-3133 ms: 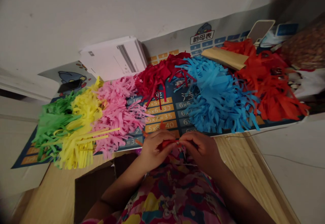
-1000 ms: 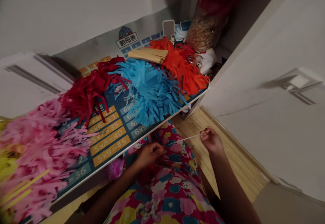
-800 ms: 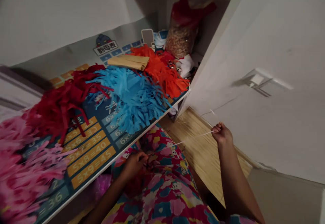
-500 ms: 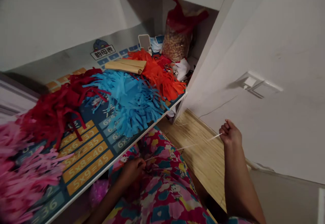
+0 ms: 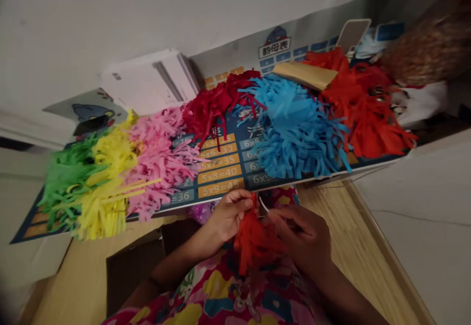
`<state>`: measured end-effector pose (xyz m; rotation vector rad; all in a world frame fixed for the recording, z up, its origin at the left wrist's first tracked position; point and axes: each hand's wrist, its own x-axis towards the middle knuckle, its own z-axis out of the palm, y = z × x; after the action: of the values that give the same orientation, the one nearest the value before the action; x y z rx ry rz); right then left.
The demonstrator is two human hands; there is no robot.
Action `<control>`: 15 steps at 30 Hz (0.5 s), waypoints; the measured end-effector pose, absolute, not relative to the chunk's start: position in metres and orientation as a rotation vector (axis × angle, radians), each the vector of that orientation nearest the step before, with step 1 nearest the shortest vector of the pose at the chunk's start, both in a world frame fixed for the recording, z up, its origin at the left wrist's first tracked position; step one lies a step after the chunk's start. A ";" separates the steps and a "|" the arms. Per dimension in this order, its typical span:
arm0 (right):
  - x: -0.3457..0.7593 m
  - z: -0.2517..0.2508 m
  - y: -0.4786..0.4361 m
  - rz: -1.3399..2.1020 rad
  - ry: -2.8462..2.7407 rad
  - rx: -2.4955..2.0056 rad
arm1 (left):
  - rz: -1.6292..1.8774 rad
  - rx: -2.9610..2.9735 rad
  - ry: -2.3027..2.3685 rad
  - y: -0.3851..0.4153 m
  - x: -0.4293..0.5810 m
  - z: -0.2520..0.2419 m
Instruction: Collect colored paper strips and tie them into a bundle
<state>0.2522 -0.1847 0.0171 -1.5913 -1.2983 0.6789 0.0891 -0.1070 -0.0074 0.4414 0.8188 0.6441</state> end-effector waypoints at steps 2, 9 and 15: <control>0.248 0.018 -0.181 0.669 -1.326 -1.576 | 0.670 0.376 0.807 -0.107 0.085 -0.006; 0.242 0.019 -0.181 0.723 -1.261 -1.628 | 0.662 0.280 0.778 -0.103 0.081 -0.004; 0.244 0.014 -0.176 0.705 -1.355 -1.727 | 0.662 0.508 0.797 -0.105 0.083 -0.008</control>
<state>0.2436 -0.1761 0.0144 -1.7271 -1.3553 0.7054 0.0830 -0.1048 -0.0081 0.5081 0.7969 0.6625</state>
